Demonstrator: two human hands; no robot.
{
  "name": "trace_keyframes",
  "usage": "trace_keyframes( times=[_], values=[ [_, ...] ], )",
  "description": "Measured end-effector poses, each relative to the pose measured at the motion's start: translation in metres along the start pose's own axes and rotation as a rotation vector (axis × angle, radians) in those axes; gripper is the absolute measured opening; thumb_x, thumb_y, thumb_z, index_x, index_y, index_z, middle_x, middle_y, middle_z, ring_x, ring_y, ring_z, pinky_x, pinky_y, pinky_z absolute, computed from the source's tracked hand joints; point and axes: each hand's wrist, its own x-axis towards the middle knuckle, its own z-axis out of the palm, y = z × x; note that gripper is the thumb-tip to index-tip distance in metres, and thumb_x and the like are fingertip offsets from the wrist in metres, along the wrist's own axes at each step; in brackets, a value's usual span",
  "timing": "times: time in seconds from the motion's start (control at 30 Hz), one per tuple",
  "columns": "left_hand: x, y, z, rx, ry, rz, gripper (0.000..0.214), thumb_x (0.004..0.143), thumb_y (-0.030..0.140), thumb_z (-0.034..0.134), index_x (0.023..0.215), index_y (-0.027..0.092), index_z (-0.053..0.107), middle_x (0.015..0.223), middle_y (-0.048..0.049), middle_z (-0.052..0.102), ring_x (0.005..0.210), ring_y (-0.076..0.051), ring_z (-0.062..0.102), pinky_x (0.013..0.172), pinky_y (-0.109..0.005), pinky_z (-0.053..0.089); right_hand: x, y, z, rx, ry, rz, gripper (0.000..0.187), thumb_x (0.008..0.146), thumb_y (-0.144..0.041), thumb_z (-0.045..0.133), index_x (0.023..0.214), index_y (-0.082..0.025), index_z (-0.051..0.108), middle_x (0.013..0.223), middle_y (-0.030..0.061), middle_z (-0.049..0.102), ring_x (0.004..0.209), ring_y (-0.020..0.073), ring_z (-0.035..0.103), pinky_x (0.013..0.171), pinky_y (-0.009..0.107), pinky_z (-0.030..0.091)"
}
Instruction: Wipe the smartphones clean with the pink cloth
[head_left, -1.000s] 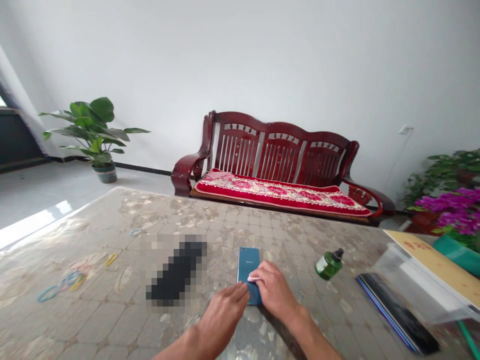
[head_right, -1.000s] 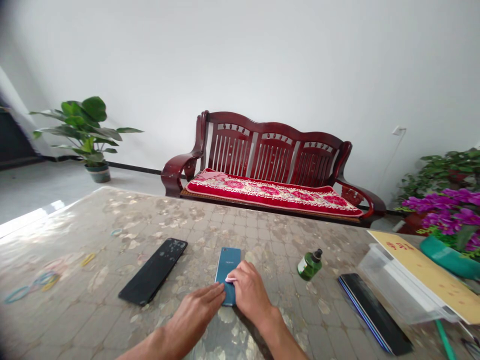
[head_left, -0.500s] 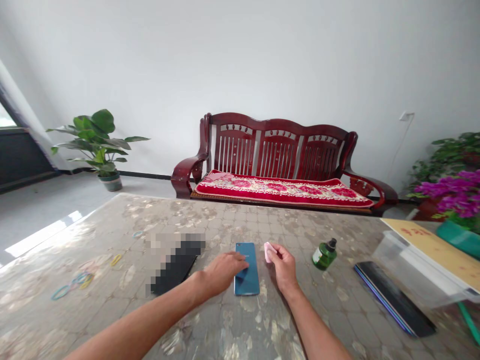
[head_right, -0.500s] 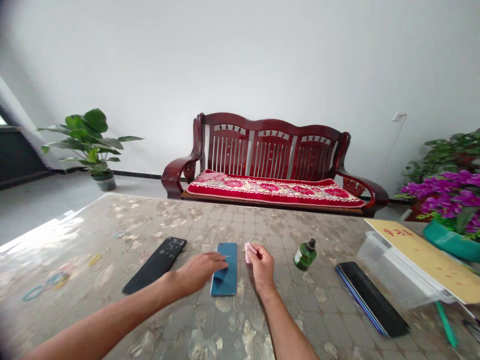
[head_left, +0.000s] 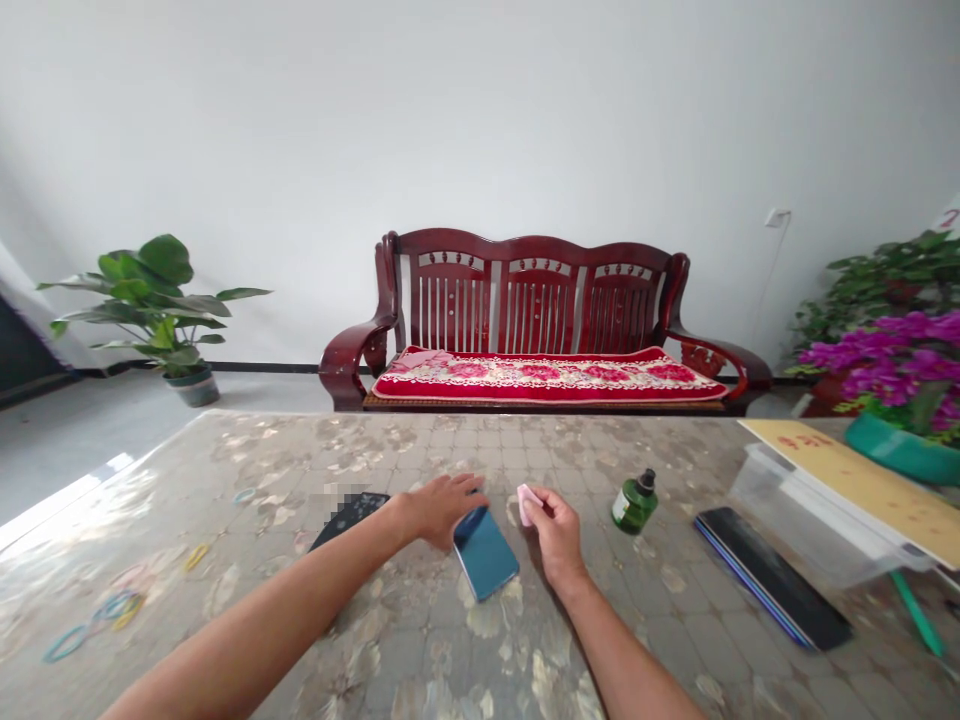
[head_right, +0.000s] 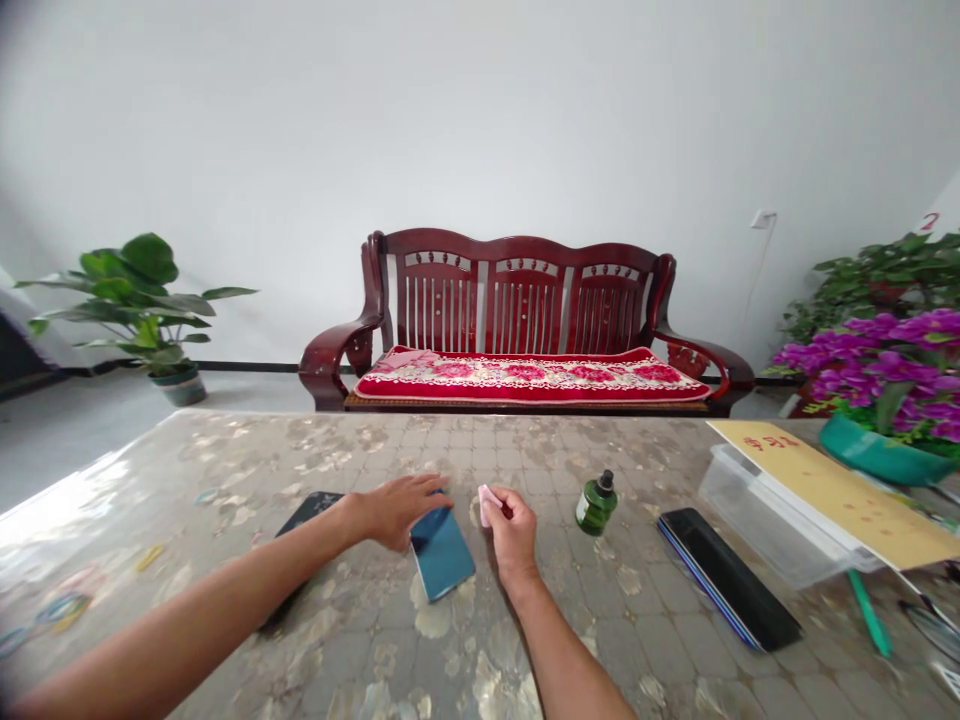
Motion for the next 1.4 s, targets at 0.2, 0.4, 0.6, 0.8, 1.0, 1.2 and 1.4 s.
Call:
trace_keyframes(
  times=[0.2, 0.4, 0.6, 0.8, 1.0, 1.2, 1.4],
  values=[
    [-0.023, 0.009, 0.005, -0.012, 0.065, -0.279, 0.050, 0.071, 0.036, 0.073, 0.115, 0.013, 0.062, 0.116, -0.0165, 0.060, 0.107, -0.034, 0.060, 0.090, -0.042, 0.050, 0.002, 0.000, -0.001, -0.021, 0.020, -0.017, 0.034, 0.066, -0.045, 0.076, 0.083, -0.015, 0.076, 0.067, 0.0017, 0.068, 0.060, 0.0147, 0.055, 0.059, 0.026, 0.046],
    [-0.045, 0.058, 0.025, 0.009, 0.145, -0.565, 0.049, 0.088, 0.043, 0.060, 0.121, 0.007, 0.058, 0.115, -0.0206, 0.060, 0.108, -0.037, 0.058, 0.090, -0.046, 0.048, 0.000, 0.005, -0.002, -0.127, -0.027, -0.095, 0.034, 0.073, -0.047, 0.071, 0.084, -0.015, 0.075, 0.067, 0.0020, 0.066, 0.059, 0.0145, 0.055, 0.057, 0.025, 0.046],
    [-0.063, 0.100, 0.043, -0.155, 0.150, -0.545, 0.054, 0.089, 0.026, 0.063, 0.139, 0.016, 0.046, 0.122, -0.0142, 0.059, 0.111, -0.028, 0.061, 0.092, -0.036, 0.051, -0.015, -0.002, 0.001, -0.461, -0.253, -0.407, 0.017, 0.086, -0.032, 0.062, 0.084, -0.021, 0.075, 0.082, 0.0041, 0.068, 0.077, 0.0168, 0.062, 0.072, 0.027, 0.049],
    [-0.068, 0.101, 0.059, -0.103, 0.288, -0.322, 0.039, 0.085, 0.011, 0.063, 0.123, 0.021, 0.058, 0.130, -0.0098, 0.059, 0.121, -0.028, 0.056, 0.105, -0.041, 0.046, -0.035, -0.013, 0.007, -0.777, -0.535, -0.557, 0.026, 0.091, -0.011, 0.053, 0.088, -0.025, 0.075, 0.086, 0.0031, 0.066, 0.089, 0.0170, 0.060, 0.082, 0.026, 0.047],
    [-0.065, 0.093, 0.077, -0.113, 0.376, -0.171, 0.040, 0.086, -0.001, 0.049, 0.118, 0.019, 0.061, 0.126, -0.0092, 0.064, 0.121, -0.025, 0.057, 0.104, -0.035, 0.048, -0.018, -0.015, 0.023, -1.019, -0.590, -0.604, 0.029, 0.091, -0.006, 0.050, 0.088, -0.023, 0.073, 0.090, 0.0041, 0.064, 0.092, 0.0181, 0.058, 0.084, 0.026, 0.046],
    [-0.065, 0.092, 0.073, -0.164, 0.385, -0.173, 0.027, 0.092, 0.006, 0.054, 0.116, 0.016, 0.063, 0.123, -0.0104, 0.065, 0.117, -0.026, 0.059, 0.103, -0.037, 0.047, 0.018, -0.014, 0.044, -1.130, -0.520, -0.513, 0.028, 0.091, -0.007, 0.049, 0.087, -0.022, 0.073, 0.091, 0.0048, 0.066, 0.094, 0.0180, 0.058, 0.086, 0.025, 0.044],
    [-0.061, 0.096, 0.077, -0.173, 0.416, -0.189, 0.016, 0.094, 0.010, 0.056, 0.107, 0.016, 0.063, 0.114, -0.0080, 0.066, 0.108, -0.024, 0.060, 0.099, -0.038, 0.047, -0.016, -0.021, 0.026, -1.050, -0.623, -0.488, 0.025, 0.089, -0.007, 0.052, 0.088, -0.023, 0.071, 0.091, 0.0026, 0.065, 0.093, 0.0168, 0.059, 0.084, 0.024, 0.043]
  ],
)
